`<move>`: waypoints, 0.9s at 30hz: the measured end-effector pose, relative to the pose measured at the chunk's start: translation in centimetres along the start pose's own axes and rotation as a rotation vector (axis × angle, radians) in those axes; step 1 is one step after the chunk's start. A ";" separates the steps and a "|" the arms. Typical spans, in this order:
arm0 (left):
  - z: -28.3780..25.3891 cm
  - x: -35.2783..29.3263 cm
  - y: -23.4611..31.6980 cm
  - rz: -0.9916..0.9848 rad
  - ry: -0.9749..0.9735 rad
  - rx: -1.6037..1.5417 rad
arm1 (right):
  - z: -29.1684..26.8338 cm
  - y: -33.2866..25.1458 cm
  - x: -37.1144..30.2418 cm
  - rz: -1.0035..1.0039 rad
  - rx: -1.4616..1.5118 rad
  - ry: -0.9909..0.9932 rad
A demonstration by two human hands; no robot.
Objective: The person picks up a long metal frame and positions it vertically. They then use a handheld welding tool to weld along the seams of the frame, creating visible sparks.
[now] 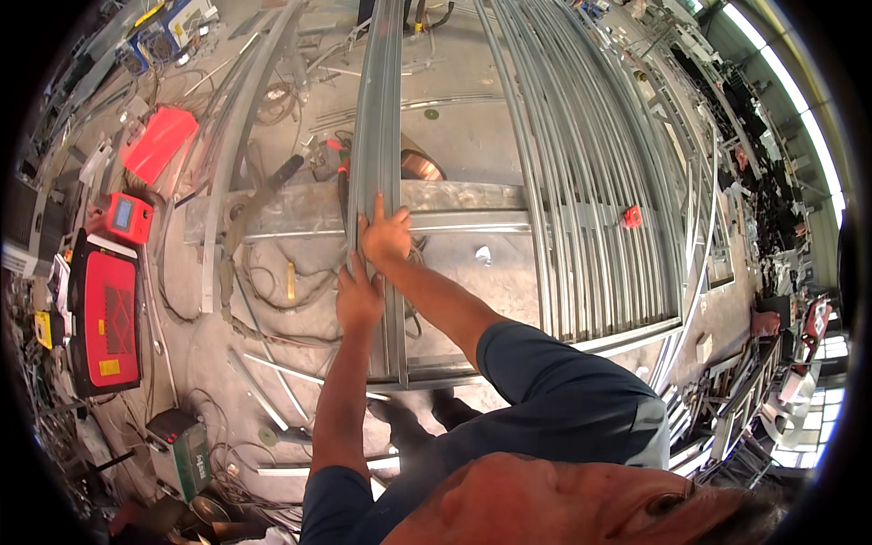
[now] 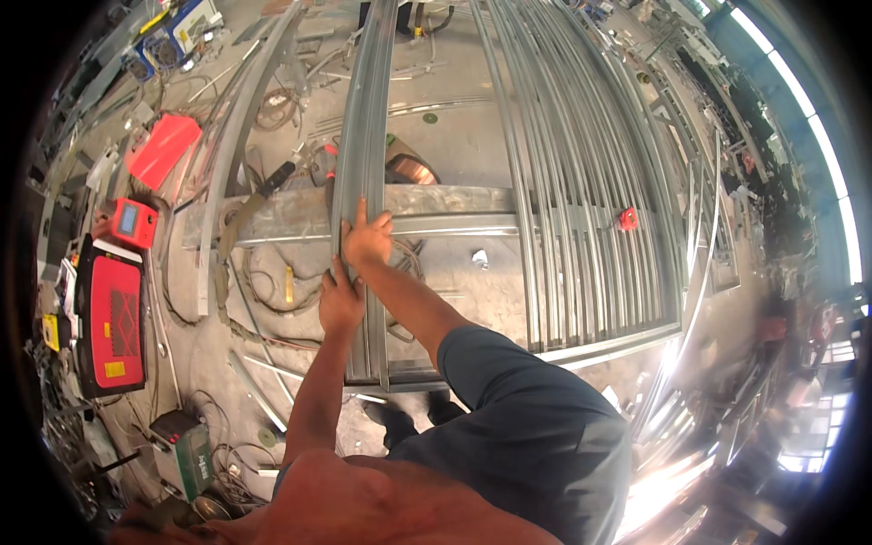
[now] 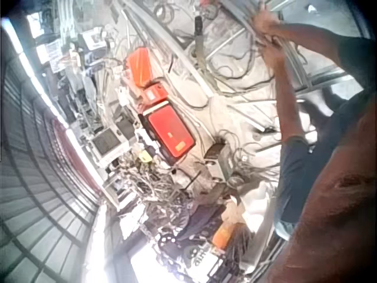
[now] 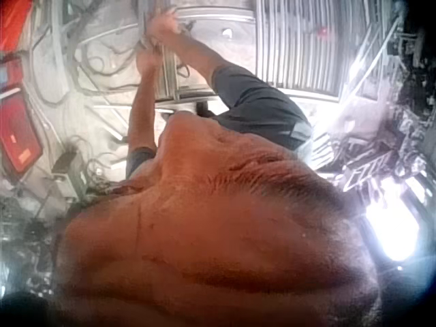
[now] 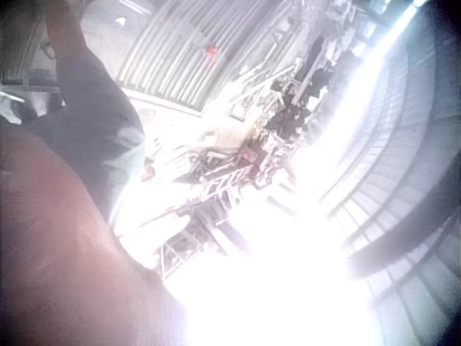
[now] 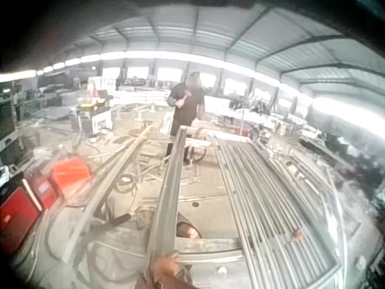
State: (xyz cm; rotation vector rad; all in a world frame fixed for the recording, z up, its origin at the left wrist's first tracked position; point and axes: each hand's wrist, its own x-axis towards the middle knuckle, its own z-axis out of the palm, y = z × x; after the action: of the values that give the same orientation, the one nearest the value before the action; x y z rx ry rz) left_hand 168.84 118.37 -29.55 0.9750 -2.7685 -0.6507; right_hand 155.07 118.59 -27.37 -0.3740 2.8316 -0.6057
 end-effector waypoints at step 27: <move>-0.1 0.0 -0.1 -0.020 0.019 -0.087 | 1.2 0.3 0.5 0.006 0.010 0.023</move>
State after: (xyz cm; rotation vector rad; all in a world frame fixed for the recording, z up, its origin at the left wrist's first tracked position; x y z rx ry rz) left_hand 168.86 118.27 -29.49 0.9868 -2.6920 -0.7542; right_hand 154.84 118.22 -28.62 -0.3588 2.8494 -0.6262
